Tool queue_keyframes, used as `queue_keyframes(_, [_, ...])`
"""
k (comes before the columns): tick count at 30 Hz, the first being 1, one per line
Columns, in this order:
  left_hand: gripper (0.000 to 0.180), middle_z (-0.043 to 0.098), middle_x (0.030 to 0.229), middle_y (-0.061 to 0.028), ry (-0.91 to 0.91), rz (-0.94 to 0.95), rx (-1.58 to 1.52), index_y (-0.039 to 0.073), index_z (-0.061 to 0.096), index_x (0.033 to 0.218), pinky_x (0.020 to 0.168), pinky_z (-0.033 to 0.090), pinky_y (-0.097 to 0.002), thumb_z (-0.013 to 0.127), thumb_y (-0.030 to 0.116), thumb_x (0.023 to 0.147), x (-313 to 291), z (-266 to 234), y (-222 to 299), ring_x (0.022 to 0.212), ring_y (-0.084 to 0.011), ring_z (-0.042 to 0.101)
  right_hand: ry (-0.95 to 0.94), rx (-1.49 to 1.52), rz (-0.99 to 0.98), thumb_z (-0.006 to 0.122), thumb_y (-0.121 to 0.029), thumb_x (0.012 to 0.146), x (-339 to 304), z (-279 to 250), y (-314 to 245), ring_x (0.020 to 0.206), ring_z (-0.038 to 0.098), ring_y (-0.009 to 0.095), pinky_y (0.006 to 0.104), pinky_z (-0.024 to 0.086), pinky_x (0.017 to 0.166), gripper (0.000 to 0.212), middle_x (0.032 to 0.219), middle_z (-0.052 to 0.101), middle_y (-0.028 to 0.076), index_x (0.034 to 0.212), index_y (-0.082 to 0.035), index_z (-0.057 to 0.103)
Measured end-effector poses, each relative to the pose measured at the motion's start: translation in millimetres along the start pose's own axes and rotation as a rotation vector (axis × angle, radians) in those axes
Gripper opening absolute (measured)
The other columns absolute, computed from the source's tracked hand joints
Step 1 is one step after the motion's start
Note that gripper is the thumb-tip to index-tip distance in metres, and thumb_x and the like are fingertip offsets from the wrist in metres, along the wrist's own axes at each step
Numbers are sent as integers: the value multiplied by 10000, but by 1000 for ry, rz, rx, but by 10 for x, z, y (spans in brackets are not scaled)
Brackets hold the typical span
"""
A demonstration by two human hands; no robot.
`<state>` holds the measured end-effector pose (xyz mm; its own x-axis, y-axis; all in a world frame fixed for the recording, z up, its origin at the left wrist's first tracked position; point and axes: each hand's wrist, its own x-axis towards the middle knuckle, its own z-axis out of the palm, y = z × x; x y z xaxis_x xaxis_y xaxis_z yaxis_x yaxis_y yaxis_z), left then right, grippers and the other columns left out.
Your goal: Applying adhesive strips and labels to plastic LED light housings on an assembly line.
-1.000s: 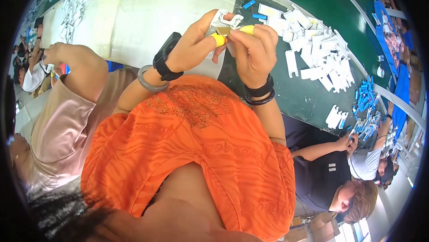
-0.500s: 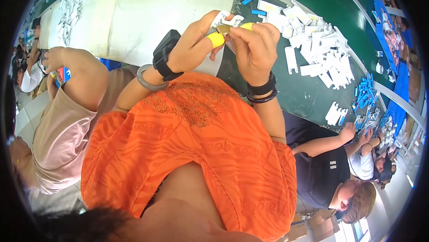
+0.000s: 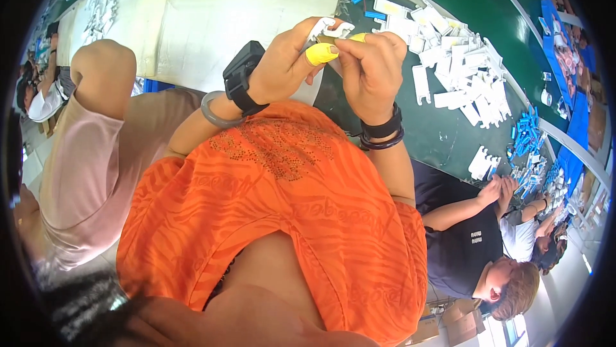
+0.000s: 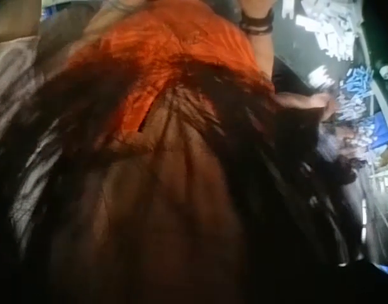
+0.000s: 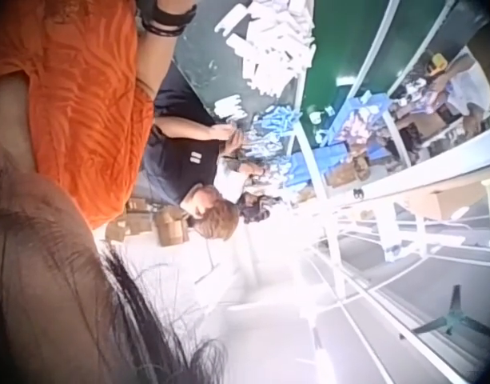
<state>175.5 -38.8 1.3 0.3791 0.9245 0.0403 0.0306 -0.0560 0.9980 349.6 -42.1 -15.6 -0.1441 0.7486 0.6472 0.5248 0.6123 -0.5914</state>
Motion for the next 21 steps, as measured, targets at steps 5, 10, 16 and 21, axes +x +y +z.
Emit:
queue_keyframes(5, [335, 664, 898, -180, 42, 45, 161, 7, 509, 1177, 692, 522, -371, 568, 265, 971, -20, 19, 10, 810, -354, 670, 33, -69, 5, 769, 7, 715, -75, 38, -22, 874, 544, 294, 366, 441, 789, 235, 854, 571, 72, 915, -90, 692])
queue_keyframes(10, [340, 583, 706, -104, 107, 289, 295, 28, 523, 1204, 526, 439, -297, 522, 287, 984, -2, 22, -202, 538, -200, 566, 12, -81, -15, 757, 14, 716, -104, 56, -25, 870, 541, 298, 372, 439, 786, 245, 869, 571, 78, 926, -85, 681])
queue_keyframes(16, [319, 592, 734, -111, 68, 265, 340, 27, 527, 1216, 552, 456, -294, 542, 240, 980, -21, 33, -264, 563, -192, 581, -45, -111, -62, 744, 26, 706, -123, -5, -1, 868, 548, 292, 391, 443, 803, 254, 870, 575, 75, 927, -72, 666])
queue_keyframes(21, [356, 604, 759, -74, -89, 43, 237, 29, 513, 1264, 526, 468, -267, 562, 240, 981, -22, 10, -118, 554, -133, 567, -50, -71, -94, 737, 31, 693, -86, -56, -35, 826, 570, 270, 405, 463, 863, 264, 829, 576, 61, 927, -67, 662])
